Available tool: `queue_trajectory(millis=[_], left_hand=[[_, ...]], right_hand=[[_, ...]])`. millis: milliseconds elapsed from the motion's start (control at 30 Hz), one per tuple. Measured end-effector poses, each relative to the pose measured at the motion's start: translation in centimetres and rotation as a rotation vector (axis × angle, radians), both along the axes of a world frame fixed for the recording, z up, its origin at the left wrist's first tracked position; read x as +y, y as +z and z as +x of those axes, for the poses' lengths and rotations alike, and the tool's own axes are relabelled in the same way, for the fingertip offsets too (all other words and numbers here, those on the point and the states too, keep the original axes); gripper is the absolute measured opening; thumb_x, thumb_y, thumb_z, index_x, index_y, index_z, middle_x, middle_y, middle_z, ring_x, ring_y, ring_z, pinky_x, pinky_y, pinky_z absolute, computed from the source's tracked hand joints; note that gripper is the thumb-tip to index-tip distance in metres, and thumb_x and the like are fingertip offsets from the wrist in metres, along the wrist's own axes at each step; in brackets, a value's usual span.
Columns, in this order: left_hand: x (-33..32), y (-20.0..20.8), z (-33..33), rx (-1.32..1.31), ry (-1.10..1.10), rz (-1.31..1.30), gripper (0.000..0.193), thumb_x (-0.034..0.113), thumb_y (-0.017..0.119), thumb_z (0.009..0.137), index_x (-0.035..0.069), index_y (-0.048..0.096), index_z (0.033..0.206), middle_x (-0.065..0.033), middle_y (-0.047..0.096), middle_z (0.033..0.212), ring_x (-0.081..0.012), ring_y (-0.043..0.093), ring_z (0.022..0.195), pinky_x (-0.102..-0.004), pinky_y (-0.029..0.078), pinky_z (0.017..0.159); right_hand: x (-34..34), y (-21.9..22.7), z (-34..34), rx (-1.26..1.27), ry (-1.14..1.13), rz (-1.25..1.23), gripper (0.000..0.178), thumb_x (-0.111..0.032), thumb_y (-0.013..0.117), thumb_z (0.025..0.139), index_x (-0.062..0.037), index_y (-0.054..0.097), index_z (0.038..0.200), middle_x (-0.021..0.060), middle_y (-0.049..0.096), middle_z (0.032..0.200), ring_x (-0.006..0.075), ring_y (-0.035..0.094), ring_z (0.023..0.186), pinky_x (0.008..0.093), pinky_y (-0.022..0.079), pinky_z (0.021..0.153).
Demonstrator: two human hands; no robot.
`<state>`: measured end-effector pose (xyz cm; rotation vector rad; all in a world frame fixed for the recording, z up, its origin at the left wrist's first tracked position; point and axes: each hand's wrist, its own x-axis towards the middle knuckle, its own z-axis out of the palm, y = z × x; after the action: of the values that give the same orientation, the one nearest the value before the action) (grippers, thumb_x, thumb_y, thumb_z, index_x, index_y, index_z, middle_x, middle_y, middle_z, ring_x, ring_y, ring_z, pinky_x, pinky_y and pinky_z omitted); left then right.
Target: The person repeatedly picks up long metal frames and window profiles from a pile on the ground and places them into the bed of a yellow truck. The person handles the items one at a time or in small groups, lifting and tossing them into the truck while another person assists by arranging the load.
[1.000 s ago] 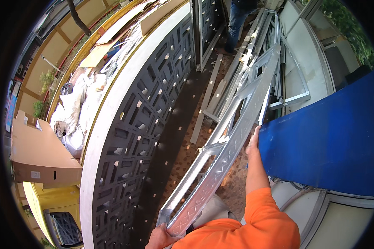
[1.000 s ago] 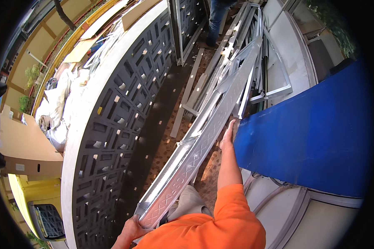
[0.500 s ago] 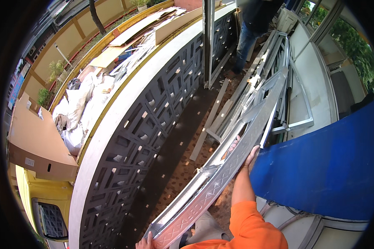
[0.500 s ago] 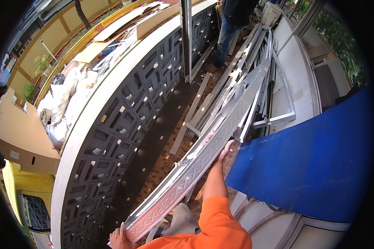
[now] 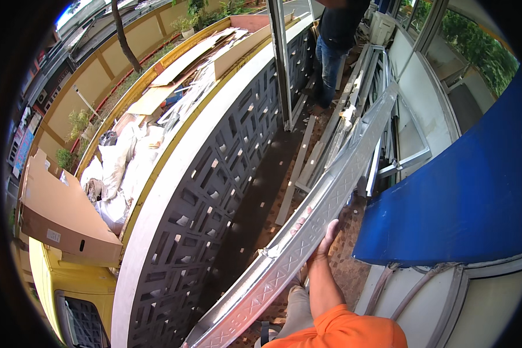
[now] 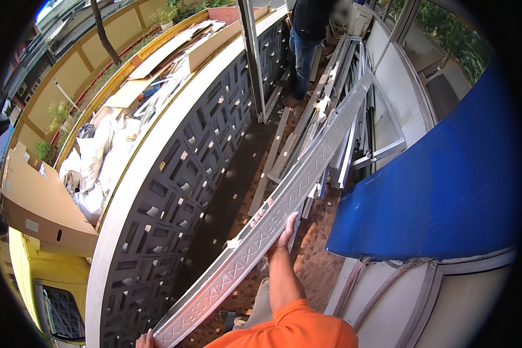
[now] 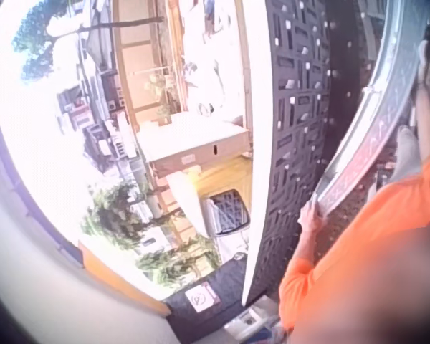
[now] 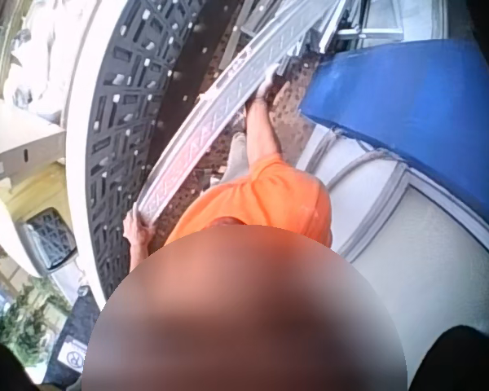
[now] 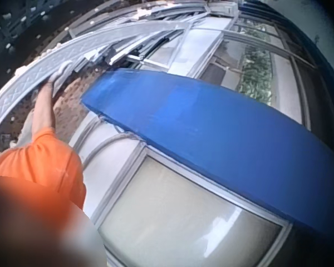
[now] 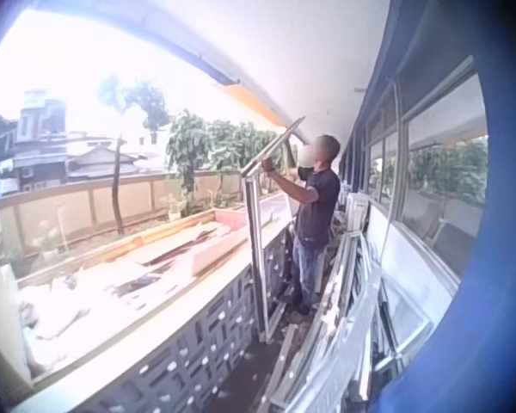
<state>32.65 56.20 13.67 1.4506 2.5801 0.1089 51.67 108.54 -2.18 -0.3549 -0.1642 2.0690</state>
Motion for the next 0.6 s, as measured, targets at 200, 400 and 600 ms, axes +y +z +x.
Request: queue_trajectory(millis=[200, 400, 600], left_hand=[[-9.9, 3.0, -1.7, -0.090, 0.060, 0.001, 0.087, 0.030, 0.086, 0.068, 0.005, 0.052, 0.144, -0.0133, 0.061, 0.092, -0.0357, 0.060, 0.080, -0.0447, 0.051, 0.074], [-23.4, 7.9, -1.5, -0.010, 0.319, -0.007, 0.099, 0.028, 0.093, 0.061, 0.014, 0.049, 0.149, -0.0203, 0.061, 0.127, -0.0420, 0.056, 0.120, -0.0486, 0.050, 0.100], [-33.5, 12.2, -1.7, 0.201, 0.251, 0.201, 0.095, 0.034, 0.093, 0.060, 0.003, 0.055, 0.142, -0.0239, 0.060, 0.122, -0.0436, 0.058, 0.112, -0.0503, 0.051, 0.096]], right_hand=[[-8.2, 6.3, -2.9, -0.028, 0.039, 0.049, 0.098, -0.084, 0.042, 0.088, -0.0075, 0.041, 0.149, 0.0167, 0.065, 0.104, 0.0328, 0.066, 0.091, 0.0519, 0.056, 0.081], [-18.7, 14.8, -8.0, -0.083, 0.063, 0.195, 0.093, -0.084, 0.042, 0.088, -0.0076, 0.046, 0.142, 0.0170, 0.063, 0.102, 0.0328, 0.065, 0.091, 0.0513, 0.056, 0.081], [-27.3, 23.0, -12.0, -0.130, 0.141, 0.164, 0.086, -0.081, 0.040, 0.092, -0.0077, 0.045, 0.137, 0.0184, 0.059, 0.108, 0.0349, 0.063, 0.095, 0.0527, 0.054, 0.085]])
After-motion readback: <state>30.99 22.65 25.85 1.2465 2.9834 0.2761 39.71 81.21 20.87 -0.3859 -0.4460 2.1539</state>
